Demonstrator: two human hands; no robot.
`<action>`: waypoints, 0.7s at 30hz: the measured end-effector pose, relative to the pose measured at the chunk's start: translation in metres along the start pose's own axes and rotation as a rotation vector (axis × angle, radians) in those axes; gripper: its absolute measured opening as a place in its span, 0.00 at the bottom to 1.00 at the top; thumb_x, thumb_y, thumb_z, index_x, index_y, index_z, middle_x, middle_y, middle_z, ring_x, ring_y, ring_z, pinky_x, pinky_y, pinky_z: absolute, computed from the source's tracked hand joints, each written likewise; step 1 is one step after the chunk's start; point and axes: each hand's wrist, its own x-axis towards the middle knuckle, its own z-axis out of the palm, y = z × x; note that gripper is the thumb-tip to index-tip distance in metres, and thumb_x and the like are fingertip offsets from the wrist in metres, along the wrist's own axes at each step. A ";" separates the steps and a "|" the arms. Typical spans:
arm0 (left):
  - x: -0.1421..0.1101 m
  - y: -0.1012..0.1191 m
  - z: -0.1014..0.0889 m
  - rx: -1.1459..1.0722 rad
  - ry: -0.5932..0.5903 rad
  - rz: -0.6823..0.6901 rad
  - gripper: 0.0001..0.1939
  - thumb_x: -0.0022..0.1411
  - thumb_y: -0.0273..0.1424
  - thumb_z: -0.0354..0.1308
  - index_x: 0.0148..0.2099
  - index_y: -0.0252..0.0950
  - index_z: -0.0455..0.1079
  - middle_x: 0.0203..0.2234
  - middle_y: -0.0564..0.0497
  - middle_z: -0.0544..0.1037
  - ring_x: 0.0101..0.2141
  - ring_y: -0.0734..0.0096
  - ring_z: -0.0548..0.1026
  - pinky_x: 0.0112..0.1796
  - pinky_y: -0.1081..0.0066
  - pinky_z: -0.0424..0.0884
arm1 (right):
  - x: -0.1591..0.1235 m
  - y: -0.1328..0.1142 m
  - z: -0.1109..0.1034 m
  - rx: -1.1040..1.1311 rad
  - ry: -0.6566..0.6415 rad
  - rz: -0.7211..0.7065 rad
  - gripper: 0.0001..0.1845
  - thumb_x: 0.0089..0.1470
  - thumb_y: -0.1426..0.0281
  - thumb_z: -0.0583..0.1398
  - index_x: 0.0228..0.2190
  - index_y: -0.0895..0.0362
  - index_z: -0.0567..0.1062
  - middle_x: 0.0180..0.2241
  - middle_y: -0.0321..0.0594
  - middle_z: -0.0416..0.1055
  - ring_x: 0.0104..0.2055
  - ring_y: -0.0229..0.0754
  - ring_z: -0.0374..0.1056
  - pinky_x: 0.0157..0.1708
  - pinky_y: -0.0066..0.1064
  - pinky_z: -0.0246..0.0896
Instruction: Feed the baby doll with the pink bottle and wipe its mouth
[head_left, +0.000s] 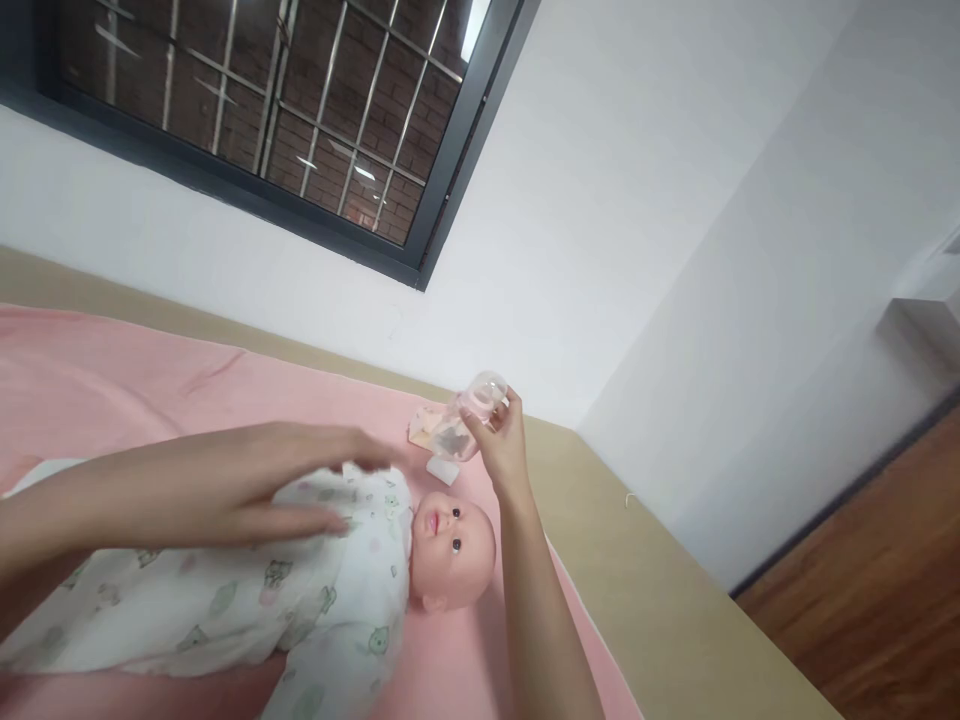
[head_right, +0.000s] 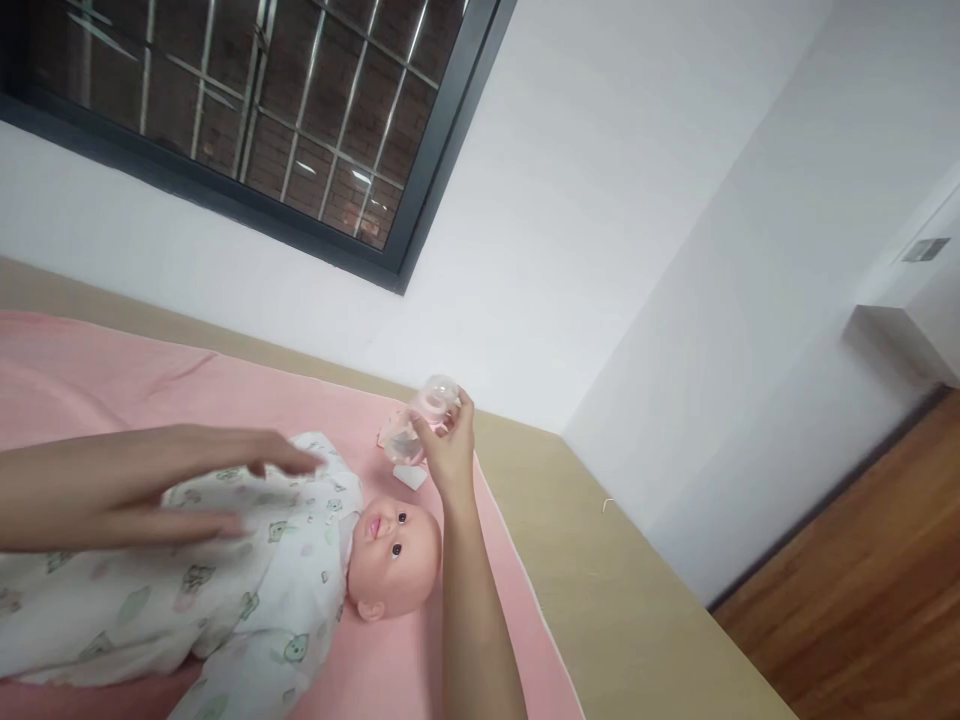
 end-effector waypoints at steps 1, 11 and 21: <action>0.007 -0.001 -0.005 0.006 0.040 -0.034 0.24 0.60 0.47 0.51 0.59 0.56 0.62 0.50 0.58 0.73 0.45 0.60 0.73 0.44 0.68 0.69 | -0.009 -0.014 0.008 0.055 -0.058 0.011 0.36 0.38 0.66 0.66 0.49 0.55 0.60 0.45 0.46 0.70 0.46 0.42 0.69 0.43 0.35 0.66; 0.018 0.018 0.008 0.079 0.295 -0.141 0.33 0.57 0.47 0.52 0.63 0.45 0.53 0.48 0.49 0.74 0.43 0.53 0.74 0.39 0.65 0.70 | -0.085 -0.071 0.061 0.337 -0.381 0.126 0.28 0.44 0.68 0.66 0.47 0.50 0.63 0.48 0.39 0.68 0.51 0.42 0.67 0.54 0.42 0.63; 0.020 0.021 0.010 0.050 0.305 -0.206 0.31 0.53 0.45 0.55 0.58 0.45 0.59 0.45 0.49 0.76 0.42 0.51 0.74 0.39 0.63 0.70 | -0.086 -0.078 0.059 0.426 -0.301 0.120 0.28 0.43 0.63 0.66 0.47 0.50 0.65 0.46 0.40 0.69 0.47 0.42 0.68 0.48 0.40 0.68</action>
